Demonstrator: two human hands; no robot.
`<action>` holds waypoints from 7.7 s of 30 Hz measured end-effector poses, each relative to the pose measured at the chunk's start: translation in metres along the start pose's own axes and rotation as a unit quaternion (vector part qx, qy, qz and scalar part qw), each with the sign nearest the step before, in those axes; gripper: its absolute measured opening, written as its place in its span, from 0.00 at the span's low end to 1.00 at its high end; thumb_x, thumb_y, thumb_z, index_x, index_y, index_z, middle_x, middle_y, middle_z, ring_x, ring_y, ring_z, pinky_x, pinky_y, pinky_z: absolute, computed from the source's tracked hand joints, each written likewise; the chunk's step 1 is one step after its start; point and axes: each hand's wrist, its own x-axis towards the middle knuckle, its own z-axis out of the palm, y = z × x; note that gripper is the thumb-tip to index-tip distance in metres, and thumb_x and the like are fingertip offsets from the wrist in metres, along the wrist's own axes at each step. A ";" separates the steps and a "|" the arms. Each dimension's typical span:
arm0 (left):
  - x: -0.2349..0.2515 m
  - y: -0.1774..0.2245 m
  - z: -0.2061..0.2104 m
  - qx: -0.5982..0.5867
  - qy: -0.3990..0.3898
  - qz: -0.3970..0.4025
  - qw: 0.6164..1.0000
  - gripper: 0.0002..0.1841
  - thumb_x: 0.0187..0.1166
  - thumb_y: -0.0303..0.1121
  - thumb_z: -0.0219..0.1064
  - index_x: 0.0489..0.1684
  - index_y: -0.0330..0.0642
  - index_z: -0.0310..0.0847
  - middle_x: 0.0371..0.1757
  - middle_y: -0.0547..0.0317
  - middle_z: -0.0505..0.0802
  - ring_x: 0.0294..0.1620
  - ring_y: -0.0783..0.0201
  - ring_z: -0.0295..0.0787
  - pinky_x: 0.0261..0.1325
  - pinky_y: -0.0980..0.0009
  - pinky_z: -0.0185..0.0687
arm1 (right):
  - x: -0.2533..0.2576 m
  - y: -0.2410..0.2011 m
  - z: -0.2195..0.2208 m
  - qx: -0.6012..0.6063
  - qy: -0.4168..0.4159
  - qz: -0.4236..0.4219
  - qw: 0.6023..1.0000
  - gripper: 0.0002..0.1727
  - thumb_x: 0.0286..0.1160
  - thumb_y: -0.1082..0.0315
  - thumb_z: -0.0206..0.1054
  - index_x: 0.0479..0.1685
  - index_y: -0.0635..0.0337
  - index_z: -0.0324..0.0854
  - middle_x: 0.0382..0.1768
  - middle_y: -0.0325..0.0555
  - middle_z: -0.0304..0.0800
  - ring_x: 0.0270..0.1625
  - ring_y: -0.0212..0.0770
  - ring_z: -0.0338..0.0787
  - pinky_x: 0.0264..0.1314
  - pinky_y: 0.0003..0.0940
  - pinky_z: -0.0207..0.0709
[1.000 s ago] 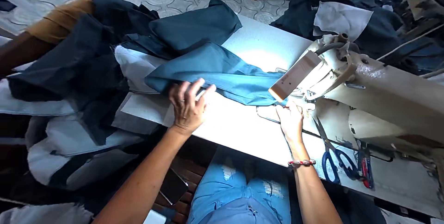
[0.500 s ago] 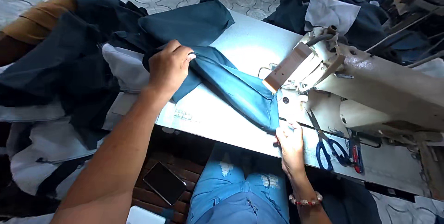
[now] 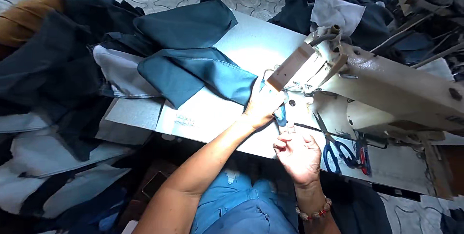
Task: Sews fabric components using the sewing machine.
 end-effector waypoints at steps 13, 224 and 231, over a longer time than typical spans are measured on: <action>0.023 0.029 -0.044 -0.107 -0.157 -0.051 0.980 0.05 0.68 0.21 0.67 0.28 0.32 0.89 0.29 0.44 0.90 0.37 0.44 0.91 0.44 0.49 0.83 | 0.054 -0.021 0.005 -0.874 0.126 -0.249 0.398 0.28 0.67 0.64 0.75 0.65 0.74 0.81 0.61 0.74 0.84 0.54 0.69 0.90 0.54 0.65 0.81; -0.033 -0.013 -0.038 -0.148 -0.315 -0.006 0.938 0.23 0.85 0.41 0.48 0.55 0.47 0.95 0.68 0.48 0.90 0.79 0.39 0.76 0.79 0.34 0.61 | 0.033 0.032 0.002 -0.952 0.160 -0.164 0.201 0.24 0.79 0.70 0.60 0.74 0.68 0.81 0.30 0.57 0.95 0.36 0.58 0.95 0.37 0.50 0.81; -0.043 0.004 -0.046 -0.123 -0.294 -0.047 0.947 0.22 0.84 0.43 0.50 0.57 0.55 0.94 0.70 0.51 0.90 0.81 0.29 0.70 0.75 0.21 0.50 | 0.034 0.024 0.013 -0.956 0.160 -0.093 0.227 0.24 0.83 0.69 0.55 0.77 0.63 0.80 0.37 0.59 0.95 0.45 0.60 0.95 0.45 0.55 0.81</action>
